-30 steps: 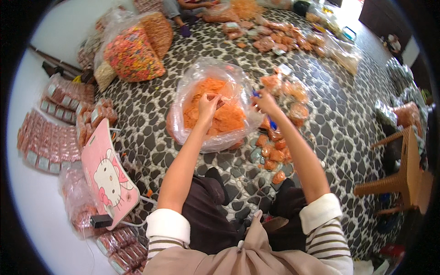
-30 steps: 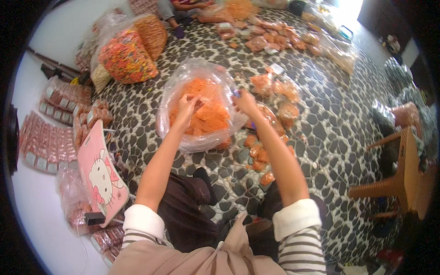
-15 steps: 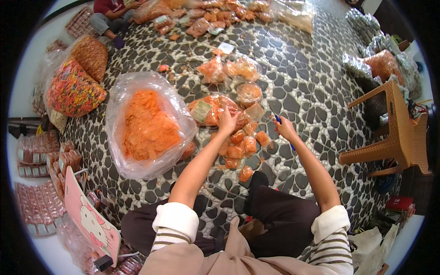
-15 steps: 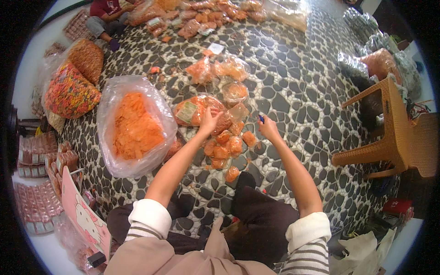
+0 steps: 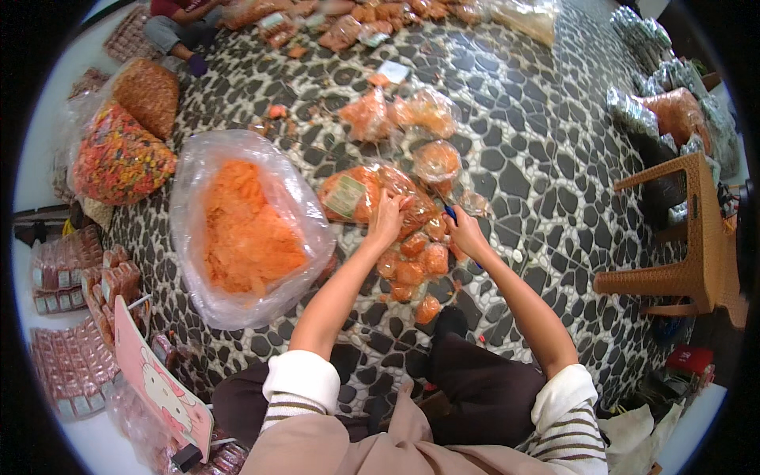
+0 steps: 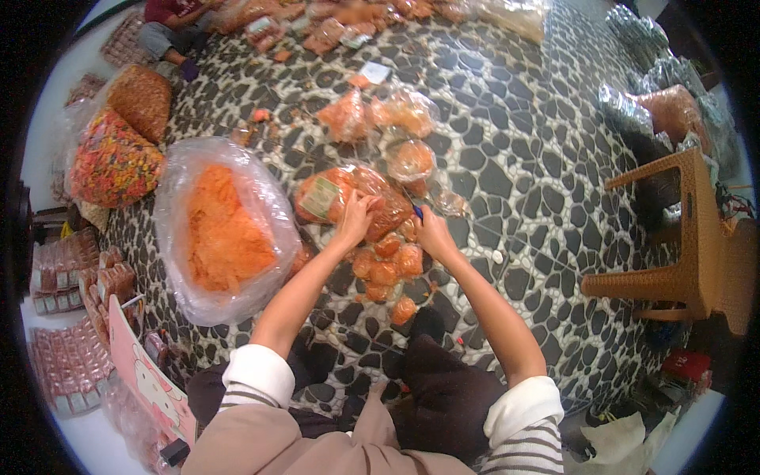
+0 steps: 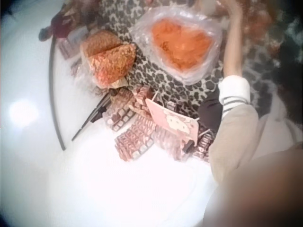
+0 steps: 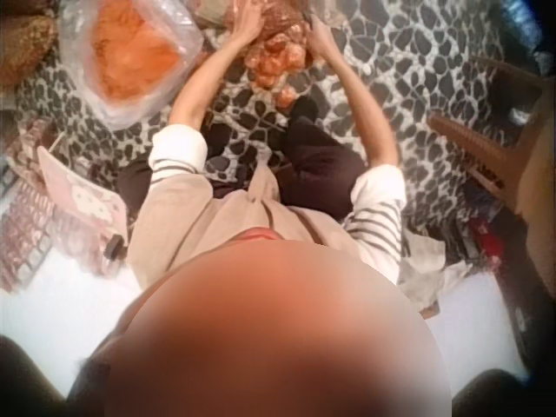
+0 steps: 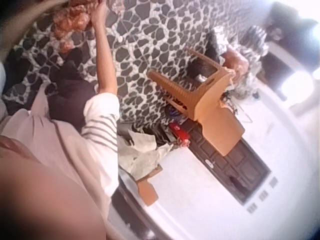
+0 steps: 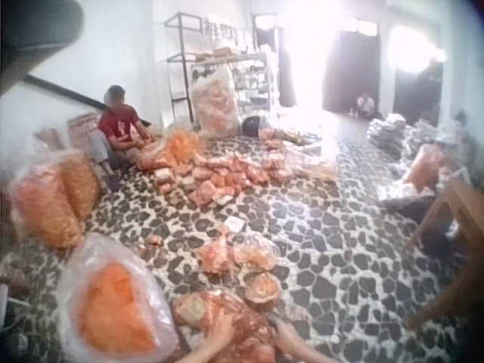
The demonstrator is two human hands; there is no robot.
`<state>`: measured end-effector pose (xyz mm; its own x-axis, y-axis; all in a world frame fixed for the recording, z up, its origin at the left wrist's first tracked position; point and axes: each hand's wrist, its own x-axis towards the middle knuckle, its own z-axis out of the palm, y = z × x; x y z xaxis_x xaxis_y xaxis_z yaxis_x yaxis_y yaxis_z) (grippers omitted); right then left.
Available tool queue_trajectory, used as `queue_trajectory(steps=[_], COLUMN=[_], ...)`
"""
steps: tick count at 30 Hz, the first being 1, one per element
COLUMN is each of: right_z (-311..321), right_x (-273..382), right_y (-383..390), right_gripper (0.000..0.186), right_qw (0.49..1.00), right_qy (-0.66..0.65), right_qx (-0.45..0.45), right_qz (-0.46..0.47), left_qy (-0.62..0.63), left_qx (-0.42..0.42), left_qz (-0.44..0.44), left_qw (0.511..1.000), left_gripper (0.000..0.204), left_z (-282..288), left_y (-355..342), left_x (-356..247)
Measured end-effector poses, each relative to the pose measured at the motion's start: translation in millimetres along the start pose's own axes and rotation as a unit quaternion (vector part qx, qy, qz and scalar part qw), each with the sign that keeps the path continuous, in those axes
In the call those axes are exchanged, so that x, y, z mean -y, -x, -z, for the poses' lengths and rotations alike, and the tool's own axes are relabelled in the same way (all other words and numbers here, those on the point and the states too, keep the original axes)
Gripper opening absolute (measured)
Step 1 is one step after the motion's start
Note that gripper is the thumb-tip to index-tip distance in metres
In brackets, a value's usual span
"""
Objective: The person sits on the floor and uses a knife to cut orange dried fruit pieces from a large plastic bag into smaller portions. The cut pieces are placed into smaller plastic bags on the floor. Another person is visible in the background performing a similar task.
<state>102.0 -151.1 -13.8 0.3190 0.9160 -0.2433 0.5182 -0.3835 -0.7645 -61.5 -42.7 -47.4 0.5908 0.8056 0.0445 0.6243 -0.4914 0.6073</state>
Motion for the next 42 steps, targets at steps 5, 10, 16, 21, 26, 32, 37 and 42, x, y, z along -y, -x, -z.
queue_trajectory(steps=[5,10,16,21,26,32,37,42], right_z=[24.0,22.1,-23.5,-59.3,-80.0,-91.0,-105.4,-105.6], right_x=[97.4,214.6,312.9,330.5,302.6,318.4,335.8,332.3], right_y=[18.0,47.9,71.8,74.5,62.6,26.9,15.2,9.2], right_gripper=[0.025,0.021,0.019,0.017,0.021,0.026,0.016,0.021], right_qw=[0.99,0.92,0.834,0.816,0.834,0.967,0.948,0.961], right_qy=[0.033,0.28,0.33,0.339,0.407,-0.043,-0.204,-0.119], right_qx=[-0.051,-0.096,-0.152,-0.113,-0.024,0.068,0.159,0.112], right_qz=[0.129,0.258,0.415,0.454,0.373,0.242,0.185,0.221], left_qy=[0.356,0.378,0.163,0.071,0.067,0.288,0.246,0.421], left_qx=[-0.079,-0.141,-0.305,-0.436,-0.413,-0.357,-0.314,-0.249], left_qz=[0.084,0.108,0.092,0.084,0.161,0.127,0.105,0.062], left_qw=[0.927,0.908,0.934,0.893,0.894,0.88,0.911,0.87], left_gripper=[0.026,0.025,0.025,0.025,0.024,0.024,0.023,0.038], left_z=[88.6,210.8,295.0,322.1,334.3,314.6,301.6,299.1], left_y=[5.2,37.6,111.9,141.8,153.9,144.9,139.5,138.5], left_x=[-34.8,-22.8,-21.9,7.4,36.9,47.5,48.8,43.0])
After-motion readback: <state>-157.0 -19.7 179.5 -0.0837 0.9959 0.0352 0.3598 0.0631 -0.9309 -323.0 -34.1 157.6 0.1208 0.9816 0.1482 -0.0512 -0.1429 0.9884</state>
